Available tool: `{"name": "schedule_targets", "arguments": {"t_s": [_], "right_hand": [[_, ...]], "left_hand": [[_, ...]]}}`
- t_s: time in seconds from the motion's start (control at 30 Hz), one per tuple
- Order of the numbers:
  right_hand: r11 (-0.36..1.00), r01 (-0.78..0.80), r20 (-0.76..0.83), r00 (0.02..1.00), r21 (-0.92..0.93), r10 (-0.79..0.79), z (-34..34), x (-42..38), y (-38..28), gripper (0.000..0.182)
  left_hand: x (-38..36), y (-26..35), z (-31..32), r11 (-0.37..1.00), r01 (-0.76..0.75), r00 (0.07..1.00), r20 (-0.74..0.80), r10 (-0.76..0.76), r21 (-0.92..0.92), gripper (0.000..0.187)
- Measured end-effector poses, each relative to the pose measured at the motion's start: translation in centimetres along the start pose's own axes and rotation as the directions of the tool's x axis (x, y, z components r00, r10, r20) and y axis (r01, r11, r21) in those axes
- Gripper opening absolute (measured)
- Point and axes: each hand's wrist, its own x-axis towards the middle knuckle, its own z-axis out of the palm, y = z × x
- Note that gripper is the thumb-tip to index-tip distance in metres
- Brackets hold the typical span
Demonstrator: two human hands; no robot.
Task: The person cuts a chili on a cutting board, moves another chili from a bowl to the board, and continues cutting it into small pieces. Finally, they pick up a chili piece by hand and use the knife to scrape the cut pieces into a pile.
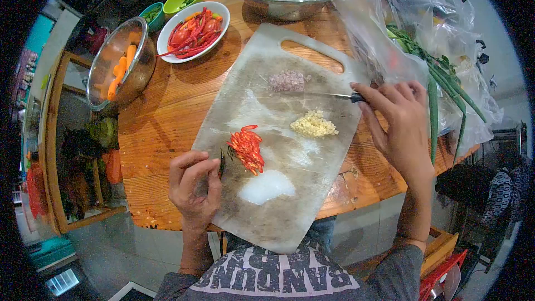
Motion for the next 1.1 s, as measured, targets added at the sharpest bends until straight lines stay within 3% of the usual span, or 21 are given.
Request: {"name": "schedule_targets", "arguments": {"t_s": [0.13,0.23,0.33,0.43,0.57,0.67,0.77,0.9,1.1], "right_hand": [[0.991,-0.129,-0.101,0.987,-0.033,0.125,-0.3,-1.7,0.0,0.034],[0.960,-0.273,-0.088,0.957,0.061,0.277,0.6,-3.3,-0.1,0.033],[0.952,-0.300,-0.092,0.948,0.064,0.305,1.4,-4.6,-0.1,0.032],[0.942,-0.295,-0.136,0.939,0.160,0.317,1.5,-4.9,-0.6,0.033],[0.956,-0.161,-0.370,0.896,0.245,0.246,2.9,-5.3,-0.9,0.035],[0.942,-0.098,-0.471,0.846,0.322,0.249,5.9,-6.1,-0.6,0.034],[0.879,-0.175,-0.369,0.858,0.444,0.357,6.6,-6.8,-1.1,0.033],[0.861,-0.214,-0.314,0.868,0.461,0.384,6.9,-7.3,-1.1,0.036],[0.769,-0.302,-0.301,0.792,0.563,0.532,6.3,-7.2,-1.9,0.037]], "left_hand": [[-0.2,0.1,0.1,1.000,0.015,0.999,-0.036,-0.016,-0.023,0.022],[-0.4,0.0,0.1,0.998,0.020,1.000,-0.018,-0.022,-0.059,0.021],[-0.3,-0.2,0.1,0.998,0.008,1.000,-0.010,-0.009,-0.065,0.021],[-0.4,-0.2,0.0,0.998,0.005,1.000,-0.004,-0.006,-0.056,0.020],[-0.3,0.1,0.1,0.996,0.058,0.998,0.009,-0.058,-0.064,0.018],[-0.2,-0.3,0.1,0.998,-0.016,0.999,0.030,0.018,-0.057,0.016],[-0.2,0.0,-0.4,0.999,0.017,0.991,0.132,-0.012,-0.036,0.012],[-0.2,0.3,0.1,0.999,0.029,0.997,0.064,-0.030,0.014,0.016],[-0.2,0.0,0.5,0.998,0.053,0.998,-0.017,-0.052,0.019,0.028]]}}
